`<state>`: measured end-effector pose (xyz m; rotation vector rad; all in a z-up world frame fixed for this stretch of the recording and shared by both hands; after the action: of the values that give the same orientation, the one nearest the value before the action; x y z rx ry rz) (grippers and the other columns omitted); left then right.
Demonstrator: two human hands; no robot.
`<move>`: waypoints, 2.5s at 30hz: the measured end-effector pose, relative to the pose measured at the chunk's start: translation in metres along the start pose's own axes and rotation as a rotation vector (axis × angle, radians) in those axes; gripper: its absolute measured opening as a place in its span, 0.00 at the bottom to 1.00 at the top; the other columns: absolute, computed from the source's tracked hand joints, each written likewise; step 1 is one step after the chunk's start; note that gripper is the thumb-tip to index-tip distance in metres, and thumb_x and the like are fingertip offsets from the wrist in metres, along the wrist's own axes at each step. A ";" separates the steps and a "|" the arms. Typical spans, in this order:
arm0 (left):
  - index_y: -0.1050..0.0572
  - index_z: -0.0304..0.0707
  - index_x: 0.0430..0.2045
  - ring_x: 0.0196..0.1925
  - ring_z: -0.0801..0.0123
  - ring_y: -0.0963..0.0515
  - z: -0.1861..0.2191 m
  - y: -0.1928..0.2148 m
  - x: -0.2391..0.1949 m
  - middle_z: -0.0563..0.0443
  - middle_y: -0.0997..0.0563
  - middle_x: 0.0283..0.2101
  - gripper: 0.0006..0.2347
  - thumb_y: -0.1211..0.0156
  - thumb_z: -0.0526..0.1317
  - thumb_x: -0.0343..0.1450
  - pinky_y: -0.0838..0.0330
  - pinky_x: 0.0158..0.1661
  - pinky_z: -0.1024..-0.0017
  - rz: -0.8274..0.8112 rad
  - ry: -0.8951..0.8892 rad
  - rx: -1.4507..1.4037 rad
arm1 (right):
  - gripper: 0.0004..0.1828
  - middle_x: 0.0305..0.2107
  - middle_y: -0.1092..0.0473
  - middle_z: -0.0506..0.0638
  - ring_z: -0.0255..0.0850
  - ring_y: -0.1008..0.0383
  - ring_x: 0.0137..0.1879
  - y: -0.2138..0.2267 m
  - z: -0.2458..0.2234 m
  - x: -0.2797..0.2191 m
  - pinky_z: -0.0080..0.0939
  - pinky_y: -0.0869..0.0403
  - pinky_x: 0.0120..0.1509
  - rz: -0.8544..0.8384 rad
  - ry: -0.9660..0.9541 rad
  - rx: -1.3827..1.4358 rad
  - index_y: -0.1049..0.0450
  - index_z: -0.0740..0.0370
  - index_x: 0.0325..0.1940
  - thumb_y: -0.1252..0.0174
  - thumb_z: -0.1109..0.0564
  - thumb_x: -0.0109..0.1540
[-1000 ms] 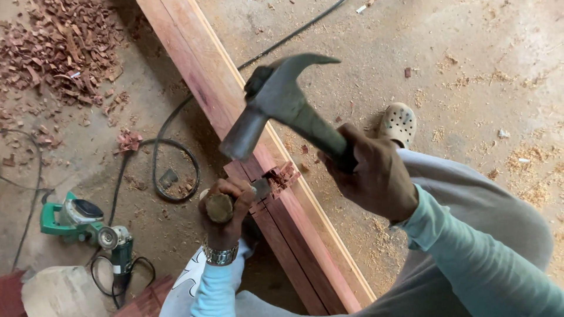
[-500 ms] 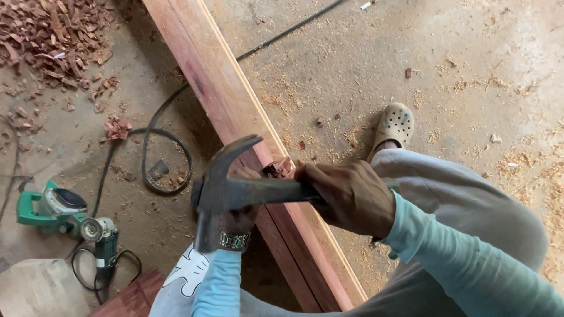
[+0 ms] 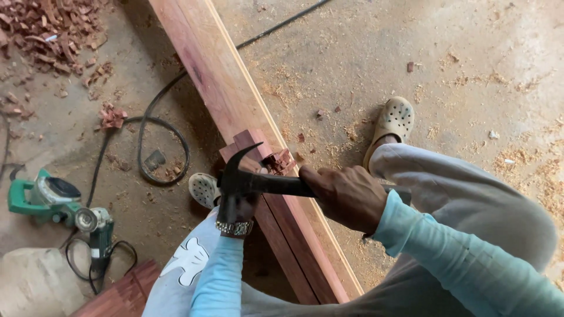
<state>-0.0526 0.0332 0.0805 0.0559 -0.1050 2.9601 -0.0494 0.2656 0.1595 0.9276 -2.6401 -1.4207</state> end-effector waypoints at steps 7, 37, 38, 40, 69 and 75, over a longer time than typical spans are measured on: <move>0.27 0.31 0.41 0.40 0.67 0.20 0.082 -0.034 0.036 0.44 0.22 0.41 0.11 0.33 0.33 0.69 0.18 0.44 0.68 -0.133 -0.187 0.362 | 0.13 0.22 0.31 0.49 0.42 0.30 0.19 0.047 -0.034 -0.013 0.45 0.33 0.20 0.290 0.261 0.282 0.34 0.58 0.48 0.41 0.58 0.62; 0.25 0.44 0.50 0.40 0.64 0.18 0.129 -0.066 0.077 0.50 0.21 0.43 0.17 0.36 0.33 0.66 0.19 0.39 0.63 -0.054 0.490 0.577 | 0.06 0.17 0.34 0.48 0.39 0.36 0.14 0.009 -0.021 0.001 0.45 0.37 0.14 0.098 0.100 0.109 0.36 0.56 0.45 0.46 0.57 0.67; 0.25 0.43 0.49 0.40 0.64 0.18 0.148 -0.071 0.078 0.50 0.21 0.43 0.16 0.36 0.34 0.66 0.19 0.39 0.63 -0.047 0.485 0.563 | 0.07 0.19 0.33 0.48 0.38 0.35 0.15 0.019 -0.032 -0.007 0.44 0.37 0.14 0.217 0.210 0.263 0.35 0.57 0.43 0.43 0.57 0.65; 0.25 0.43 0.48 0.40 0.64 0.18 0.154 -0.065 0.077 0.50 0.21 0.42 0.15 0.36 0.34 0.67 0.19 0.41 0.62 -0.032 0.465 0.542 | 0.09 0.21 0.32 0.47 0.38 0.32 0.18 0.043 -0.047 -0.013 0.42 0.33 0.19 0.321 0.319 0.396 0.36 0.58 0.45 0.43 0.57 0.65; 0.27 0.36 0.40 0.44 0.62 0.18 0.045 -0.026 0.032 0.46 0.20 0.40 0.09 0.37 0.41 0.74 0.23 0.55 0.60 -0.070 -0.291 0.522 | 0.19 0.20 0.30 0.52 0.47 0.30 0.15 -0.002 -0.007 0.004 0.51 0.34 0.14 0.029 -0.012 0.142 0.39 0.58 0.61 0.50 0.59 0.65; 0.30 0.30 0.48 0.47 0.55 0.18 0.153 -0.078 0.048 0.42 0.21 0.48 0.20 0.31 0.41 0.67 0.27 0.54 0.59 -0.199 -0.499 0.878 | 0.15 0.26 0.30 0.51 0.46 0.26 0.27 0.045 -0.040 -0.013 0.47 0.28 0.27 0.490 0.498 0.543 0.40 0.56 0.50 0.40 0.57 0.65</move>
<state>-0.0813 0.1076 0.2399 0.8433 1.0526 2.4851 -0.0503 0.2602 0.2209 0.4862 -2.6055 -0.3200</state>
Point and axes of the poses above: each hand's wrist, its own x-axis towards the middle knuckle, its own y-axis out of the back of the hand, z = x × y, the point moved 6 cm from there along x, towards the middle knuckle
